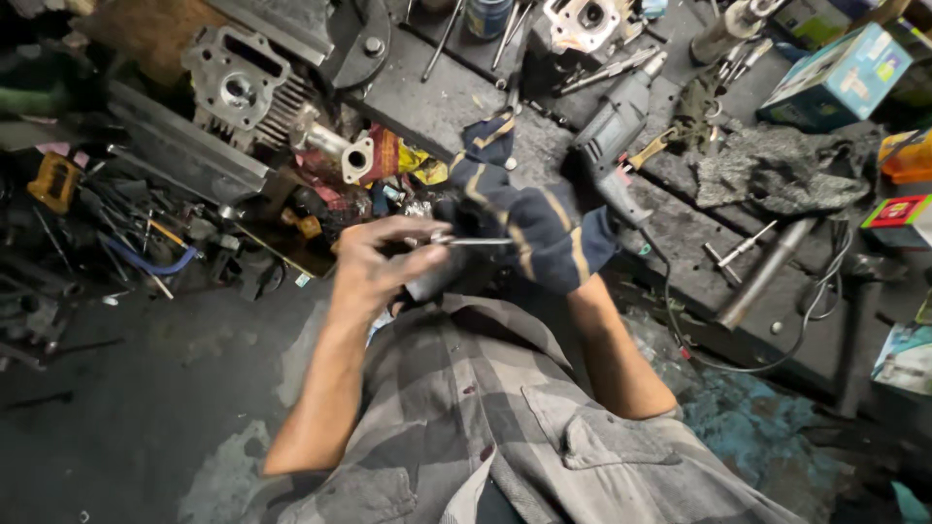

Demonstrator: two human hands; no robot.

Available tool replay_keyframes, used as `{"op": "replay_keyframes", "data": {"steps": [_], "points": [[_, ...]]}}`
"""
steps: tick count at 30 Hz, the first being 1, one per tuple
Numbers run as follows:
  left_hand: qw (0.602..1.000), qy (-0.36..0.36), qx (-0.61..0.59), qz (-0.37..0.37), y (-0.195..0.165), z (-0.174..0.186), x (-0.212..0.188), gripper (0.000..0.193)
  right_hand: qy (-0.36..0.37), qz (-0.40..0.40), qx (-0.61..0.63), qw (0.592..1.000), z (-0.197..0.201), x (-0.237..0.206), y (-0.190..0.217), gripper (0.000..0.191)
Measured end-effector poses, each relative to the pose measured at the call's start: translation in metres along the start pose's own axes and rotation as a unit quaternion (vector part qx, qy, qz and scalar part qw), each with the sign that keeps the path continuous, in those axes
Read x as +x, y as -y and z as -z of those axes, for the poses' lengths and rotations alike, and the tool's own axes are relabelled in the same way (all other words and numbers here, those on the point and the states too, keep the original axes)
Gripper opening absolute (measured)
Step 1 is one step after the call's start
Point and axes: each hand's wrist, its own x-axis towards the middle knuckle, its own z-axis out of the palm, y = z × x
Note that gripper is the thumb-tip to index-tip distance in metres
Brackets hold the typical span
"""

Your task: The person works on a motorcycle engine cylinder clamped in a bench vise, holding and fitting a piston into the cylinder with both hands. They then pick up a power drill, wipe their hands and the cylinder head bore with a cloth, and finally lift the cylinder head out of the vise and turn it over in their hands.

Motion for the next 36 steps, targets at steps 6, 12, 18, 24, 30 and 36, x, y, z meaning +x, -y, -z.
{"op": "replay_keyframes", "data": {"steps": [6,12,18,24,30,36], "points": [[0.992,0.017,-0.056,0.108,0.010,-0.018,0.014,0.030,-0.027,0.169,-0.118,0.978,-0.053,0.006,0.069,0.053],[0.997,0.068,-0.025,0.027,0.011,-0.003,0.017,0.025,-0.127,0.054,-0.095,0.986,-0.091,0.001,0.089,0.048],[0.988,0.097,0.043,-0.114,-0.004,0.014,0.012,0.029,-0.200,-0.046,-0.005,0.979,-0.094,-0.020,0.096,0.048],[0.977,0.198,-0.042,0.070,-0.010,0.046,0.026,0.033,-0.316,-0.022,0.029,0.948,-0.109,-0.017,0.133,0.049],[0.969,0.227,-0.077,0.059,0.001,0.031,0.016,0.028,-0.219,-0.003,-0.519,0.827,-0.150,-0.016,0.148,0.056],[0.969,0.207,0.036,-0.126,-0.006,0.047,0.012,0.030,-0.391,-0.067,0.215,0.892,-0.142,-0.029,0.134,0.051]]}}
